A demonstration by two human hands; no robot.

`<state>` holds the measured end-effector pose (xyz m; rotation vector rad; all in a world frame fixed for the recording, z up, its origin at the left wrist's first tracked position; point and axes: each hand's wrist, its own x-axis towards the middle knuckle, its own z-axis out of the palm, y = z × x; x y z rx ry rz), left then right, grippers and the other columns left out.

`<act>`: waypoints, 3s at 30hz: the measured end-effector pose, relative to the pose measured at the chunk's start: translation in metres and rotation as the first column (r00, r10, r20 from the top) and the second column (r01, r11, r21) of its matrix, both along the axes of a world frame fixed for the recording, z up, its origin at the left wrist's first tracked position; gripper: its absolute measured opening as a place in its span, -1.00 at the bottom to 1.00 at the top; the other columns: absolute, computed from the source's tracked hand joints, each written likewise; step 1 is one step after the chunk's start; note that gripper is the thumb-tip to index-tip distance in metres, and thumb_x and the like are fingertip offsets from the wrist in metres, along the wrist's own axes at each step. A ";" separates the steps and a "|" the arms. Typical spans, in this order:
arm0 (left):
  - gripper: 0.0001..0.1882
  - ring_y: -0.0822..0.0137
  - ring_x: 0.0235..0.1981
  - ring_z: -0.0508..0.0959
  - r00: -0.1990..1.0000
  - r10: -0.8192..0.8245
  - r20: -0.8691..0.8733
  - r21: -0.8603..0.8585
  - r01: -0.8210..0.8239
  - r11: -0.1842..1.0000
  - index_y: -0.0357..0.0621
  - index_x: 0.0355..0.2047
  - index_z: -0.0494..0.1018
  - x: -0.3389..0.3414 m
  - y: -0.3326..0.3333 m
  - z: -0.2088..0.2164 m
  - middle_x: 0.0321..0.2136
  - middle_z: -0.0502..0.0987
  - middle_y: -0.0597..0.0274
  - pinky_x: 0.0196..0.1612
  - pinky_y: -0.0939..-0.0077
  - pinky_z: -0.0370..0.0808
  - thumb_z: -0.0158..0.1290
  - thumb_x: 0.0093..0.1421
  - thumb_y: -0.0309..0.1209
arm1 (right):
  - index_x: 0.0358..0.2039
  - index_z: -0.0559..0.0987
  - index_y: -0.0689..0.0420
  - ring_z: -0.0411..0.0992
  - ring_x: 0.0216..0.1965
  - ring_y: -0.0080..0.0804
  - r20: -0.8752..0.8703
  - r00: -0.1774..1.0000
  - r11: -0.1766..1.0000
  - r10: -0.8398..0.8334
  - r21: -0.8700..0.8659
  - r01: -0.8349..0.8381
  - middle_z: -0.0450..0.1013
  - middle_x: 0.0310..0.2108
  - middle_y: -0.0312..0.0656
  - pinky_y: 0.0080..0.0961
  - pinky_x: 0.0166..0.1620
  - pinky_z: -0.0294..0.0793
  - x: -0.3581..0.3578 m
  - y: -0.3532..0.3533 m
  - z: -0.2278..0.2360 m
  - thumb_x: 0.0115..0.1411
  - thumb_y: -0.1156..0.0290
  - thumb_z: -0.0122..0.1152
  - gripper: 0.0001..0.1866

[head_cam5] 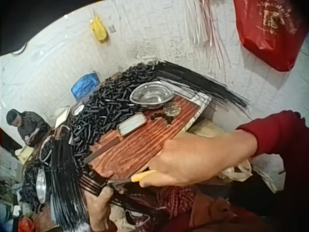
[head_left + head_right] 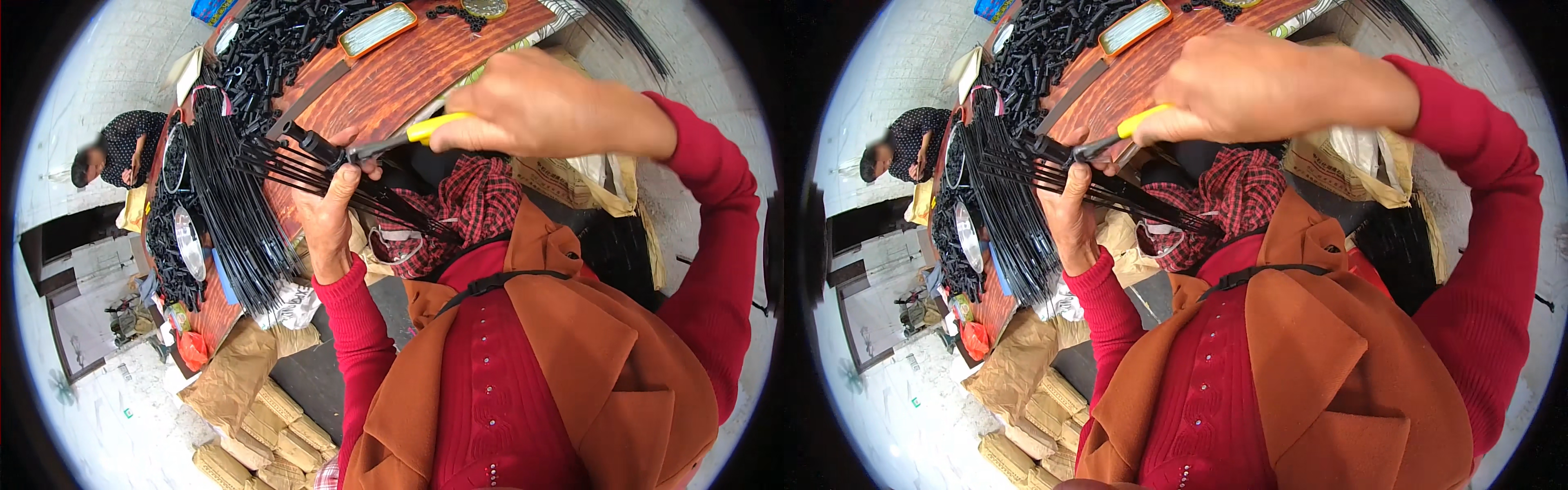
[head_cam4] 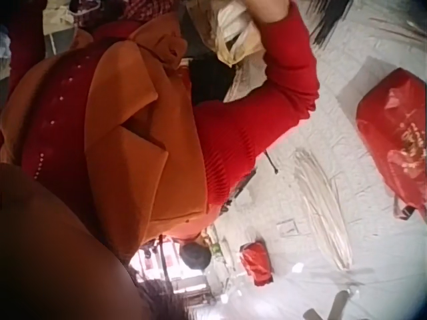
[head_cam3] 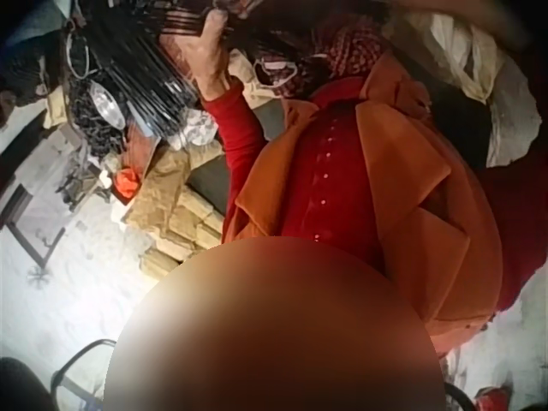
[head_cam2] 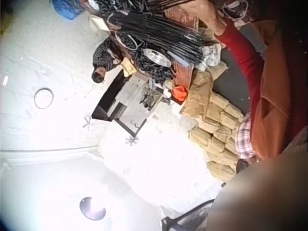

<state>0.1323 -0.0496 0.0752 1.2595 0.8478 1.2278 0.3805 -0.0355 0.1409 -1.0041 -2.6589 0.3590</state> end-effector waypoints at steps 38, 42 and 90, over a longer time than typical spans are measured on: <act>-0.54 0.30 -0.53 0.48 1.000 -0.017 0.025 0.031 0.016 0.999 -0.46 -0.20 0.33 -0.019 0.001 -0.010 -0.56 0.48 0.10 -0.36 0.46 0.44 0.17 -0.01 -0.34 | -0.17 0.39 0.19 0.35 -0.63 -0.39 -0.147 0.987 0.888 0.065 -0.443 -0.124 0.36 -0.62 -0.17 -0.48 -0.52 0.31 -0.017 0.017 -0.035 0.12 0.42 0.01 -0.74; -0.52 0.30 -0.53 0.48 0.998 -0.012 0.057 0.030 0.010 1.000 -0.48 -0.19 0.33 -0.019 0.000 -0.011 -0.58 0.47 0.11 -0.36 0.47 0.43 0.17 -0.01 -0.33 | -0.06 0.37 0.16 0.36 -0.63 -0.53 -0.206 0.978 0.789 0.022 -0.598 -0.144 0.39 -0.56 -0.21 -0.58 -0.52 0.35 -0.019 0.018 -0.032 0.12 0.43 0.01 -0.66; -0.56 0.31 -0.52 0.51 0.994 -0.045 0.096 0.019 0.043 0.999 -0.45 -0.24 0.36 -0.043 -0.009 -0.012 -0.53 0.49 0.06 -0.38 0.52 0.46 0.16 -0.03 -0.34 | -0.50 0.32 0.25 0.08 -0.95 -0.68 -0.628 0.651 -0.663 -0.425 -0.274 -0.697 0.12 -0.90 -0.33 -0.73 -0.93 0.04 -0.065 -0.013 -0.120 0.28 0.04 -0.37 -0.49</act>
